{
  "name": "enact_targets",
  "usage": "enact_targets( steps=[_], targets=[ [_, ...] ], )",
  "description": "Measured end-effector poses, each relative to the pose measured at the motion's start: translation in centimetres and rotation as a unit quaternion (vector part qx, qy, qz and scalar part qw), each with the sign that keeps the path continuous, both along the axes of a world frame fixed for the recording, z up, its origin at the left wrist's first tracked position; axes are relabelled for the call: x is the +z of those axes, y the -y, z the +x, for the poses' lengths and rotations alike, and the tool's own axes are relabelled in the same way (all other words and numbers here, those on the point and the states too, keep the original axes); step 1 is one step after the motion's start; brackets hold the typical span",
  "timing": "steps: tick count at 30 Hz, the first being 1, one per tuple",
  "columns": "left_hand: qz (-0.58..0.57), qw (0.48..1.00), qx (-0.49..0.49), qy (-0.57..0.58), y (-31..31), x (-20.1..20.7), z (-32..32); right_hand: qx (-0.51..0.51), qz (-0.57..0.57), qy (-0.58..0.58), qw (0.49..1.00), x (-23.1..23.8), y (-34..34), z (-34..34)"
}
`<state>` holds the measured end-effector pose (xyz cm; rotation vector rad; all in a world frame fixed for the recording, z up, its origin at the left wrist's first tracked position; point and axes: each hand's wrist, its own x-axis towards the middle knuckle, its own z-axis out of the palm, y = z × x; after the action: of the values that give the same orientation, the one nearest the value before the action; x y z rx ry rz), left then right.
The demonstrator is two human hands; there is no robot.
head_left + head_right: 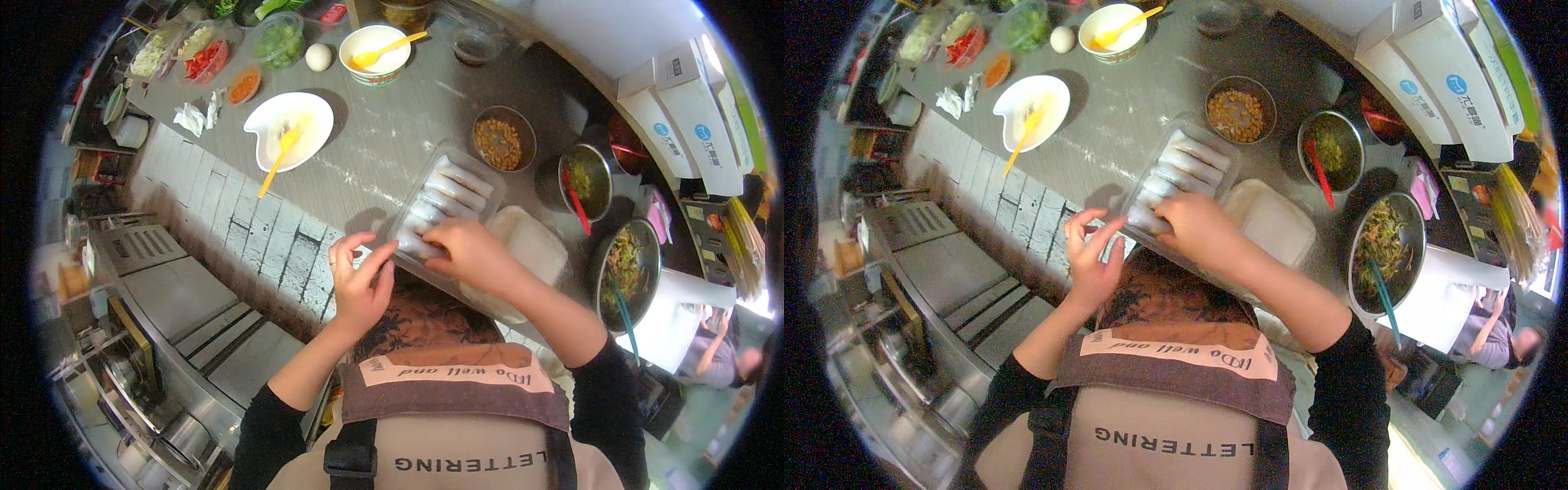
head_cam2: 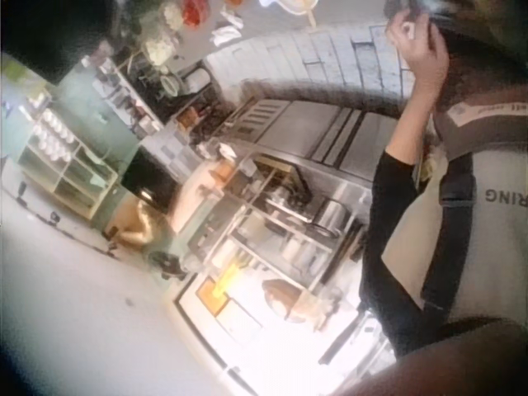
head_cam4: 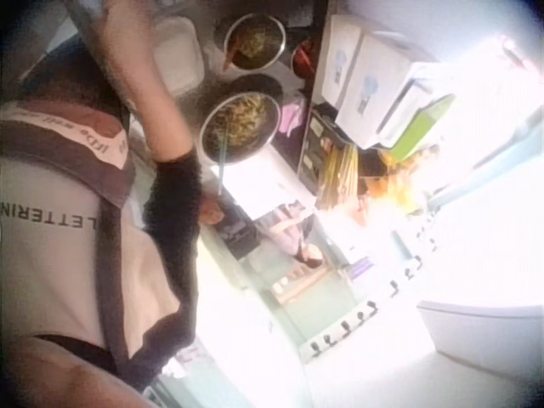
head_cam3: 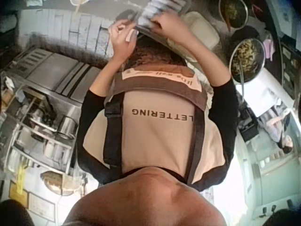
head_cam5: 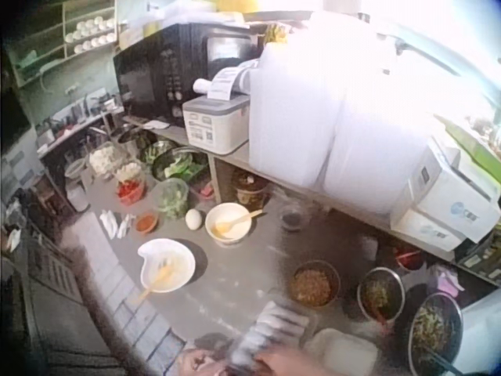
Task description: The person assembles spring rolls by placing red sauce, corn, and shredded vegetables onto thin wrappers, then rolling them into cylinders. The finished rolls are placed in a tray on the counter.
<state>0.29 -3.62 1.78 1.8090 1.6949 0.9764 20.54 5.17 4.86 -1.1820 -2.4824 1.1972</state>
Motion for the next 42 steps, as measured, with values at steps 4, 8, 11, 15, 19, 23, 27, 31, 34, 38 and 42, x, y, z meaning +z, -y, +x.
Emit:
enact_targets(
  steps=[4,8,11,15,19,23,27,31,34,38,42],
  targets=[
    [0.042,0.992,-0.065,-0.101,-0.2,-0.4,0.5,-0.087,0.0,-0.015,0.996,0.1,1.8,-0.3],
    [0.065,0.982,-0.12,-0.129,-0.2,-1.1,0.2,-0.148,0.014,-0.077,0.986,2.9,2.7,1.6],
    [0.072,0.978,-0.141,-0.134,-0.8,-0.7,0.2,-0.374,0.233,-0.032,0.897,6.9,4.0,7.6],
    [0.117,0.98,-0.151,-0.048,-4.0,1.4,3.4,-0.523,0.074,0.062,0.847,7.0,4.5,12.5],
    [0.05,0.975,-0.17,0.131,-7.6,3.7,8.8,-0.537,0.097,-0.053,0.836,5.0,1.3,13.3],
    [-0.151,0.913,-0.178,0.334,-8.5,5.0,12.3,-0.495,0.211,-0.121,0.834,5.3,-1.9,13.7],
    [-0.207,0.891,-0.191,0.356,-8.4,5.2,13.5,-0.472,0.215,-0.09,0.85,6.0,-1.1,14.8],
    [-0.235,0.893,-0.182,0.338,-8.1,4.9,13.3,-0.479,0.199,-0.106,0.848,4.6,-0.7,14.8],
    [-0.241,0.899,-0.173,0.322,-8.0,4.8,12.6,-0.49,0.196,-0.137,0.838,3.8,-0.8,14.3],
    [-0.238,0.907,-0.164,0.306,-7.7,4.4,12.0,-0.559,0.072,-0.232,0.793,3.6,0.0,14.2],
    [-0.234,0.907,-0.156,0.313,-7.2,3.8,11.6,-0.6,-0.029,-0.404,0.69,2.9,1.1,15.2]
  ],
)
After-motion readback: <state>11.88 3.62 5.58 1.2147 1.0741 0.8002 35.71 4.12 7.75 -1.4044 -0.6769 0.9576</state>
